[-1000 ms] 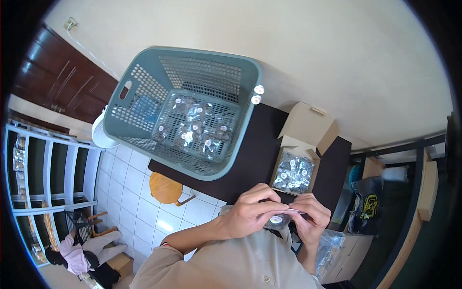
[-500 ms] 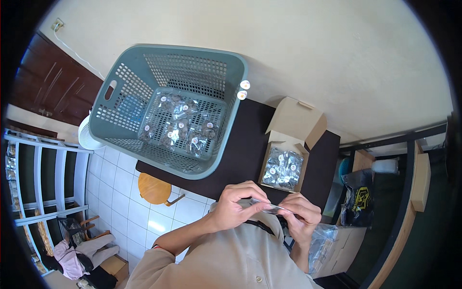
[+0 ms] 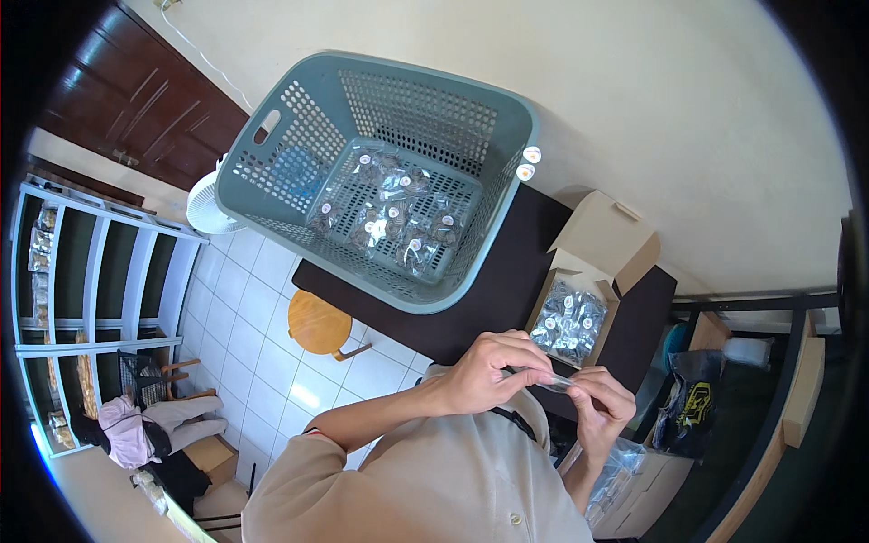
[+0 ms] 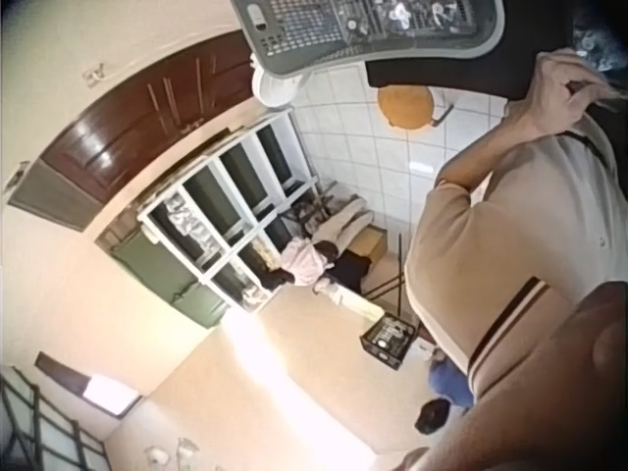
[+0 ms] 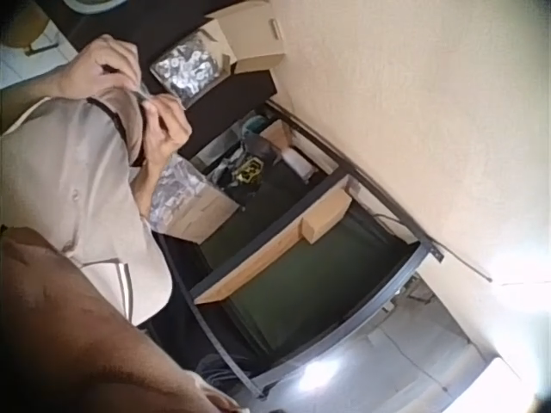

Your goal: Assemble a cardboard box and fill it with several small plastic bags containing parts.

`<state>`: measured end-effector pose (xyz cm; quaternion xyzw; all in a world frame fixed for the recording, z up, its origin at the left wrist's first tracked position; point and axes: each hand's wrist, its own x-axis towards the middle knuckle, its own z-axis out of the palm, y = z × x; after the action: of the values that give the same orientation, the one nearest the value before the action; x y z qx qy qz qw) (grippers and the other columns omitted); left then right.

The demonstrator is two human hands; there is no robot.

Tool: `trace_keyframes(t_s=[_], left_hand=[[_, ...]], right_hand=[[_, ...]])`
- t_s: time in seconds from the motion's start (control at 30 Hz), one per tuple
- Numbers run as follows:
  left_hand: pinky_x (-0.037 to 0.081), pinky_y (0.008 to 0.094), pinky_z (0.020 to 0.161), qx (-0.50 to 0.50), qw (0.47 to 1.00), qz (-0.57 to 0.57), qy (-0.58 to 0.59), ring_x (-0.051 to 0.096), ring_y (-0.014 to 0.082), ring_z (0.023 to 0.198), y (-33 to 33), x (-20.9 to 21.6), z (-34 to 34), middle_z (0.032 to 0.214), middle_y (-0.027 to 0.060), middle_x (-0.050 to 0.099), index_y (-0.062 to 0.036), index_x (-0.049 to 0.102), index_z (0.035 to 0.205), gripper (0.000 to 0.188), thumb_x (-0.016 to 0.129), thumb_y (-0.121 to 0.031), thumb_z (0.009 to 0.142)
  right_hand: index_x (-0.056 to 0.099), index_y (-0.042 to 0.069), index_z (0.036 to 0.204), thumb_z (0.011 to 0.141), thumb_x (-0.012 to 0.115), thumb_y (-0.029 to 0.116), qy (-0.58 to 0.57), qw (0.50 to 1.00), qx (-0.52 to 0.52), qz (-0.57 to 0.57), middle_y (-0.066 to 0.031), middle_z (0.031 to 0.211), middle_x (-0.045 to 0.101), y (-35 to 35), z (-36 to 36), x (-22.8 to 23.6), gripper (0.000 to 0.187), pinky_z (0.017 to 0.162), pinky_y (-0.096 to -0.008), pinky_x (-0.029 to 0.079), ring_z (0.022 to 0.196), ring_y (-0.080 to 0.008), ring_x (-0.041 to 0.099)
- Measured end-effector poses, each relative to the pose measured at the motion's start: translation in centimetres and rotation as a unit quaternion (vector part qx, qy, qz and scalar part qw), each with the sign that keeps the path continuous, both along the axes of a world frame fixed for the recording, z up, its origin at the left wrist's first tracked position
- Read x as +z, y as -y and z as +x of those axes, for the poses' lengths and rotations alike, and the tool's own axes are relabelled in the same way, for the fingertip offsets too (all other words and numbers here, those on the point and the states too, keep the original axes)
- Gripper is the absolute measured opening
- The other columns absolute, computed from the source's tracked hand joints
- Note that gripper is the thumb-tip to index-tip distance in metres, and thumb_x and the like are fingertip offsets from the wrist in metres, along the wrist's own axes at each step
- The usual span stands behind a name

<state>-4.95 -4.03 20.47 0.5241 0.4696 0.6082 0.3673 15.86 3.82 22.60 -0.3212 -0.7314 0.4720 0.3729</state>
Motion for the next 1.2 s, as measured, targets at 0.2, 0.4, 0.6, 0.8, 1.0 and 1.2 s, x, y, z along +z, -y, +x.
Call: trace_keyframes(t_s=[0.2,0.4,0.6,0.8,1.0,1.2], left_hand=[[0.056,0.0339,0.077,0.001,1.000,-0.001,0.005,0.071,0.0238,0.082,0.8,-0.2,0.0,0.096,0.0122,0.079,0.0004,0.079,0.097,0.010,0.077,0.002,0.088],[0.054,0.0345,0.083,0.005,1.000,-0.022,0.015,0.075,0.0249,0.085,0.9,0.2,0.5,0.093,0.0130,0.079,0.0012,0.078,0.093,0.005,0.076,-0.002,0.090],[0.054,0.0354,0.077,0.006,0.999,0.018,-0.038,0.070,0.0243,0.080,1.1,0.0,1.0,0.094,0.0101,0.079,-0.0004,0.079,0.094,0.011,0.078,0.003,0.083],[0.051,0.0357,0.077,-0.028,0.984,0.073,-0.160,0.067,0.0236,0.079,1.0,1.8,0.2,0.091,0.0070,0.077,-0.0028,0.078,0.091,0.014,0.083,0.000,0.078],[0.052,0.0378,0.080,-0.024,0.974,0.079,-0.211,0.071,0.0223,0.083,2.0,4.0,-1.4,0.091,0.0060,0.077,-0.0031,0.077,0.093,0.018,0.082,0.002,0.077],[0.051,0.0381,0.083,-0.004,0.985,0.086,-0.150,0.070,0.0238,0.079,1.9,4.4,-1.5,0.090,0.0079,0.076,-0.0020,0.075,0.089,0.021,0.074,0.009,0.070]], right_hand=[[0.078,-0.005,0.088,0.078,0.083,-0.003,0.002,1.000,0.024,0.009,-0.0133,0.081,0.074,0.0,-0.1,-0.2,0.011,0.072,-0.0329,0.054,0.076,-0.0228,0.069],[0.078,-0.005,0.087,0.078,0.083,-0.003,0.011,1.000,0.016,-0.010,-0.0130,0.082,0.074,0.3,0.2,0.1,0.011,0.073,-0.0331,0.054,0.076,-0.0231,0.069],[0.076,-0.004,0.088,0.076,0.082,-0.003,0.108,0.989,0.096,-0.014,-0.0130,0.084,0.073,0.4,-0.1,1.8,0.013,0.072,-0.0341,0.054,0.078,-0.0255,0.069],[0.070,0.000,0.078,0.077,0.084,0.005,0.215,0.958,0.131,0.140,-0.0099,0.076,0.066,0.5,-1.0,3.7,0.014,0.064,-0.0394,0.050,0.070,-0.0287,0.063],[0.071,0.001,0.074,0.075,0.087,0.017,0.213,0.946,0.166,0.181,-0.0067,0.063,0.059,0.5,-0.3,5.7,0.023,0.054,-0.0364,0.042,0.056,-0.0239,0.057],[0.071,0.003,0.071,0.075,0.089,0.021,0.179,0.954,0.124,0.207,-0.0049,0.058,0.052,0.3,1.5,5.8,0.026,0.049,-0.0358,0.037,0.051,-0.0224,0.051]])
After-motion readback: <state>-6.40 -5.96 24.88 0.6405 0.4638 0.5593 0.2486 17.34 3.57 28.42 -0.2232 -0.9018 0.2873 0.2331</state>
